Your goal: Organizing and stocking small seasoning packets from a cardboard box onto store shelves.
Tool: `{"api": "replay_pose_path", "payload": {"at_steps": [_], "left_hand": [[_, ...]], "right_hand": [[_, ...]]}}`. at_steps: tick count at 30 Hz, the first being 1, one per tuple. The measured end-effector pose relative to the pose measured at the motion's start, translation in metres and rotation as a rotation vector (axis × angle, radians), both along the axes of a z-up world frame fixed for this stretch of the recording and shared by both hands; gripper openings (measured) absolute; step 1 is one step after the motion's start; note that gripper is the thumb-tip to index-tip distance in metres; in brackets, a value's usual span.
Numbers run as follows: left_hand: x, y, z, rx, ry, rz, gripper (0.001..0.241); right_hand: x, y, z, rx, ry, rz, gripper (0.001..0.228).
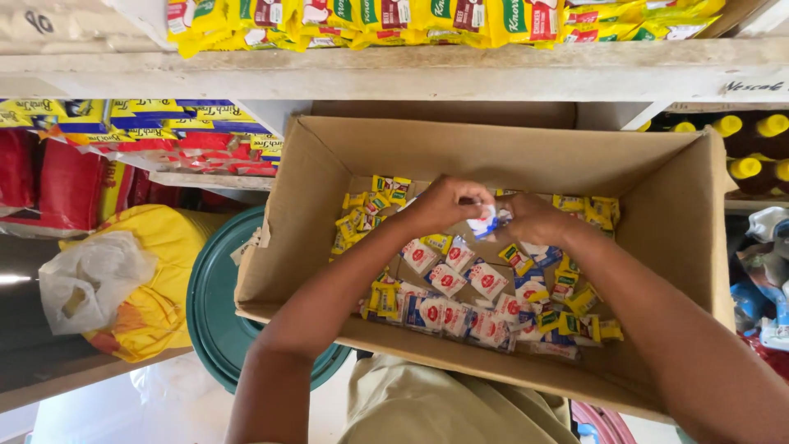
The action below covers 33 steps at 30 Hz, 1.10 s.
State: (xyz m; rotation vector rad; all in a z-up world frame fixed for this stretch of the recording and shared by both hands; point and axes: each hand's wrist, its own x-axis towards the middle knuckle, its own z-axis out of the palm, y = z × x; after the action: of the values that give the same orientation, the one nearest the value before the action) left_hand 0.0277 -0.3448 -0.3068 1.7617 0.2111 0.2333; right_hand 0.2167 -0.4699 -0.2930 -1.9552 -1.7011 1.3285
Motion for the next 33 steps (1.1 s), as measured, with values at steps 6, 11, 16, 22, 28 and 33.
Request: {"api": "replay_pose_path", "payload": {"at_steps": [6, 11, 16, 22, 28, 33], "left_hand": [[0.005, 0.034, -0.035, -0.224, -0.103, 0.361, 0.016], [-0.010, 0.044, -0.027, -0.597, 0.102, 0.420, 0.028], [-0.007, 0.038, -0.048, -0.716, 0.132, 0.291, 0.060], [-0.006, 0.044, -0.068, -0.627, 0.163, 0.455, 0.058], [-0.005, 0.037, -0.076, -0.952, 0.223, 0.661, 0.052], [0.001, 0.027, -0.062, -1.063, 0.043, 0.582, 0.081]], "right_hand": [[0.012, 0.008, -0.014, 0.003, 0.234, -0.211, 0.043], [0.011, 0.013, 0.001, -0.061, 0.360, -0.446, 0.040], [0.026, 0.017, -0.026, -0.134, 0.386, -0.520, 0.046], [0.038, 0.015, -0.026, -0.117, 0.314, -0.215, 0.074], [0.040, 0.021, -0.022, -0.242, 0.235, -0.459, 0.066], [0.028, 0.017, -0.010, -0.172, 0.487, -0.590, 0.065]]}}
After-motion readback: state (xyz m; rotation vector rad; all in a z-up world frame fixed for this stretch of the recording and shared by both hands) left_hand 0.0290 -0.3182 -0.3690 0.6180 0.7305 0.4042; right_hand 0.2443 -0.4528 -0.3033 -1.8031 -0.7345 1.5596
